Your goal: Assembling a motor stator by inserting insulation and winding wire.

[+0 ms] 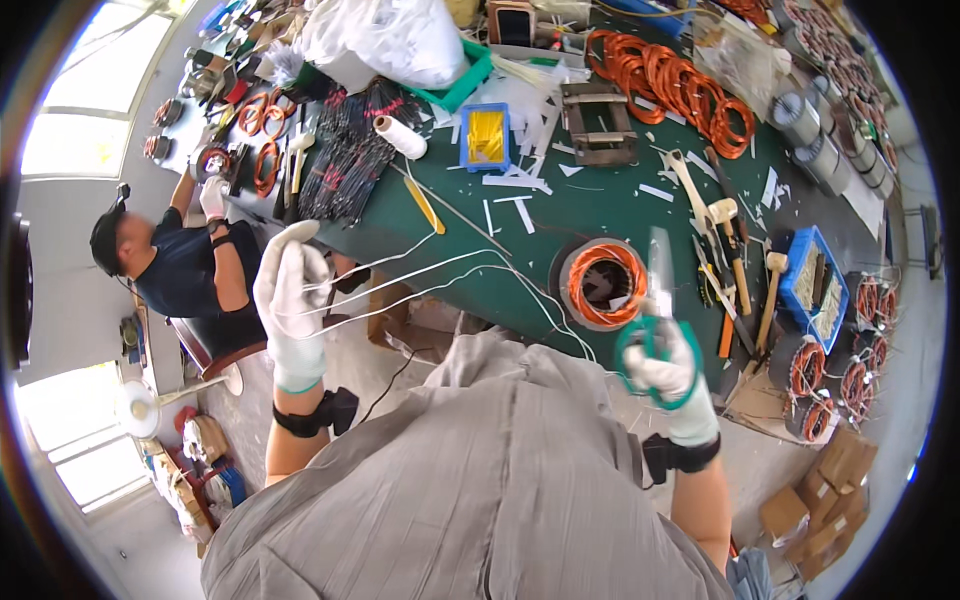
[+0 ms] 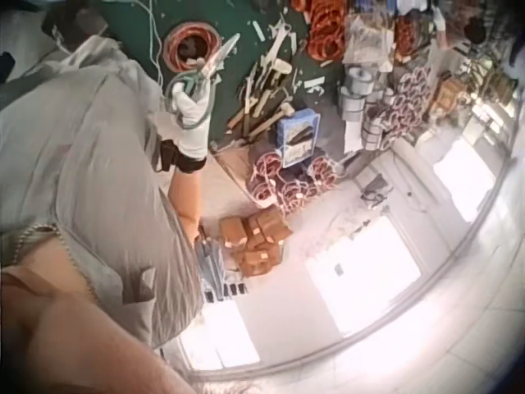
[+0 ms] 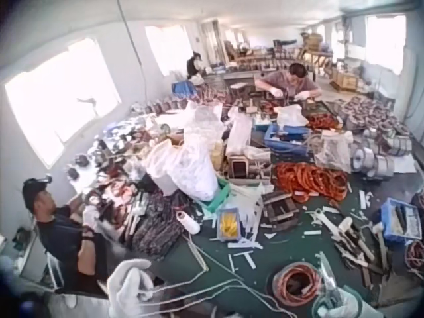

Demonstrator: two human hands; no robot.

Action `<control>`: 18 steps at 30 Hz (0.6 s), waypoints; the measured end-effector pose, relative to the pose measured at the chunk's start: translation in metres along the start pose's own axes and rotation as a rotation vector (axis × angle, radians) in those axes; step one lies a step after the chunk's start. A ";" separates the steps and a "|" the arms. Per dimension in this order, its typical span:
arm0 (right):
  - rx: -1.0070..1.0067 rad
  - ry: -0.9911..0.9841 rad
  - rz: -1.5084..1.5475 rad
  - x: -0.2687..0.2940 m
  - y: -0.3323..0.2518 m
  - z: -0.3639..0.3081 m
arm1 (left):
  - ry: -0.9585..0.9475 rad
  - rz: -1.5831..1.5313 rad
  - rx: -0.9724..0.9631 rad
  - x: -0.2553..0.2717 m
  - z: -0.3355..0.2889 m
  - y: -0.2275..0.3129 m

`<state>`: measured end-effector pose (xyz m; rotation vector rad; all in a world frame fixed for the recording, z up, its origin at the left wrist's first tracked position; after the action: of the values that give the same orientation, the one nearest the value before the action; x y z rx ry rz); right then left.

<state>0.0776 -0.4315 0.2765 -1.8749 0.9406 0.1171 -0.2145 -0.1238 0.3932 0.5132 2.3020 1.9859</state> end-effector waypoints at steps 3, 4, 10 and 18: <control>-0.046 -0.394 -0.084 -0.109 -0.017 0.021 | 0.005 -0.064 -0.044 -0.002 0.005 0.005; -0.099 -0.519 -0.183 -0.132 -0.020 0.027 | 0.007 -0.068 -0.046 -0.002 0.005 0.007; -0.120 -0.871 -0.168 -0.210 -0.007 0.050 | -0.074 -0.119 -0.255 0.006 0.003 0.018; 0.020 -0.782 0.006 -0.242 0.004 0.060 | -0.583 -0.350 0.103 0.017 0.001 0.007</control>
<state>-0.0747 -0.2498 0.3549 -1.5928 0.3968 0.7773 -0.2290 -0.1176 0.4024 0.5568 1.9631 1.3412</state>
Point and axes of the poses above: each hand's wrist, its own z-axis towards the middle knuckle, its own x-axis out of the back of the hand, y = z × x, the point moved 3 cm from there along z, towards the middle knuckle, and after that the axes turned 5 degrees about x, right-handed, at the moved point
